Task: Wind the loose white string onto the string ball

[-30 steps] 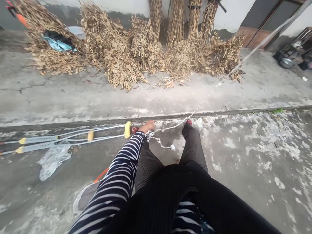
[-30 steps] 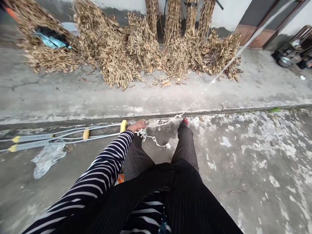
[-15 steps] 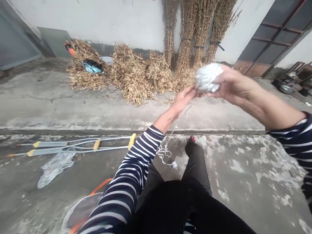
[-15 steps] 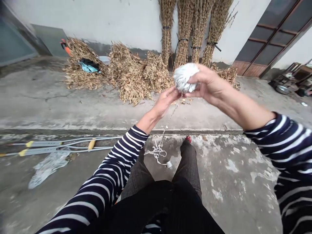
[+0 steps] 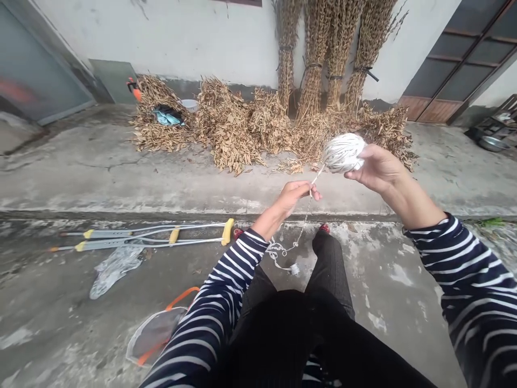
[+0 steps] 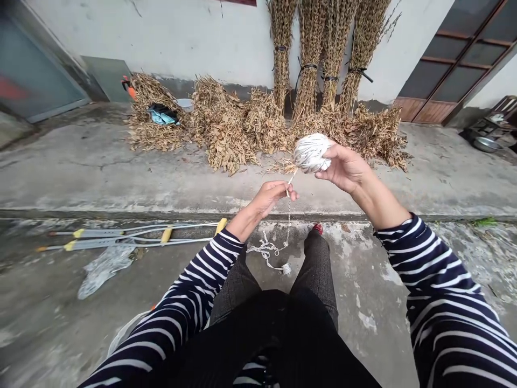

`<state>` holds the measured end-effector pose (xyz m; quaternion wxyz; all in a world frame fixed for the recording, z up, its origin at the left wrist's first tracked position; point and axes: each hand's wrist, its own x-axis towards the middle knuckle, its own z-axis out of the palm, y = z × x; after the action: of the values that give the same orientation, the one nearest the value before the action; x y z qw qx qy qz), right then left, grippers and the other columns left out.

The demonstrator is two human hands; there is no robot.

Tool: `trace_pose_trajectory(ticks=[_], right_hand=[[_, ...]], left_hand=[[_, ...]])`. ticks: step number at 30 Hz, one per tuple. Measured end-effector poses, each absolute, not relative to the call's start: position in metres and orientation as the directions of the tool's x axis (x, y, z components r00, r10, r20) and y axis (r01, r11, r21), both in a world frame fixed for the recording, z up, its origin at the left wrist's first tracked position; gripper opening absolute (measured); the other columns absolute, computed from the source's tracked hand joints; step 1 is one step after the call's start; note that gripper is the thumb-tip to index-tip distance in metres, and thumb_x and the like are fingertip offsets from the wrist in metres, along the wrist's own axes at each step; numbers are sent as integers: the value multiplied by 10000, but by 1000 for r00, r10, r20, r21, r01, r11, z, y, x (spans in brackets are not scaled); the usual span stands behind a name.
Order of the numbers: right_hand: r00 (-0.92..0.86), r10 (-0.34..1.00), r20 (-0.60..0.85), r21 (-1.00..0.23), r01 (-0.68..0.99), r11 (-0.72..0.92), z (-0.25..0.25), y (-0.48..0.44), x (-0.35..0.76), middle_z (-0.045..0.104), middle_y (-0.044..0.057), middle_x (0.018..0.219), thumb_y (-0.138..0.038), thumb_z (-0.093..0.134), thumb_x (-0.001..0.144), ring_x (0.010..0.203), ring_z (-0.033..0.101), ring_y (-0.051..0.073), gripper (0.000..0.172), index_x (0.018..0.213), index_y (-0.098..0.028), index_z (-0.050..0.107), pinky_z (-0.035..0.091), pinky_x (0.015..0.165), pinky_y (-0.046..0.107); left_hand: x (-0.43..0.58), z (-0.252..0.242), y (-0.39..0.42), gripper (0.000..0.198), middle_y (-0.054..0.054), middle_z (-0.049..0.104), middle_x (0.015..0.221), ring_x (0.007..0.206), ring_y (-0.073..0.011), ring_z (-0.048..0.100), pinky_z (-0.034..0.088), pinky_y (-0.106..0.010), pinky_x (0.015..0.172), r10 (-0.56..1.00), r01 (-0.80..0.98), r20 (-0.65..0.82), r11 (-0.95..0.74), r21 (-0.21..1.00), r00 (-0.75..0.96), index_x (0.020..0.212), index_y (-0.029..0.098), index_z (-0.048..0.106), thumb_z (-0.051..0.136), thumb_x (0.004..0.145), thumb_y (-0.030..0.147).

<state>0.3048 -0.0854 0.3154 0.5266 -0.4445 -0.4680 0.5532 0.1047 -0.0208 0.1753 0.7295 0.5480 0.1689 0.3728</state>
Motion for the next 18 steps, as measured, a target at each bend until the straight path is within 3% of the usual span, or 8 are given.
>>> trace_pose_trajectory(ticks=[6,8,10,14,18], right_hand=[[87,992,94,-944,-308,117,309,-89,332,764,-41,959,-203,704,613,744,672,86,522,1134,-238,710,525,561,141],[128,987,100,-931,-337,138,320,-93,338,771,-56,928,-181,642,669,770,680,60,418,1075,-222,730,476,594,140],[180,977,114,-928,-333,170,335,-98,344,745,-79,806,-160,526,738,738,670,19,246,885,-185,721,420,596,155],[199,962,189,-929,-282,240,362,-108,350,512,-115,468,-140,385,796,599,570,-37,253,573,-124,504,379,590,155],[125,947,296,-941,-136,312,377,-116,344,450,-129,426,-135,242,806,561,499,-72,258,552,-106,280,379,621,140]], left_hand=[[58,127,-34,201,-66,708,708,911,-242,744,530,-383,1014,702,-207,6,201,958,712,756,176,653,659,878,336],[42,112,-37,222,-77,722,741,949,-254,744,524,-389,1033,710,-151,-41,206,967,703,748,187,653,667,869,373],[28,100,-39,236,-76,727,751,978,-259,743,509,-394,1074,722,-115,-73,208,971,688,729,197,651,680,856,393],[13,82,-44,256,-73,745,785,1019,-259,744,509,-385,1072,706,-83,-122,248,965,698,732,203,695,717,849,430],[17,82,-52,273,-86,759,833,1059,-263,746,518,-370,1048,676,-60,-140,263,963,723,740,202,713,729,841,455]])
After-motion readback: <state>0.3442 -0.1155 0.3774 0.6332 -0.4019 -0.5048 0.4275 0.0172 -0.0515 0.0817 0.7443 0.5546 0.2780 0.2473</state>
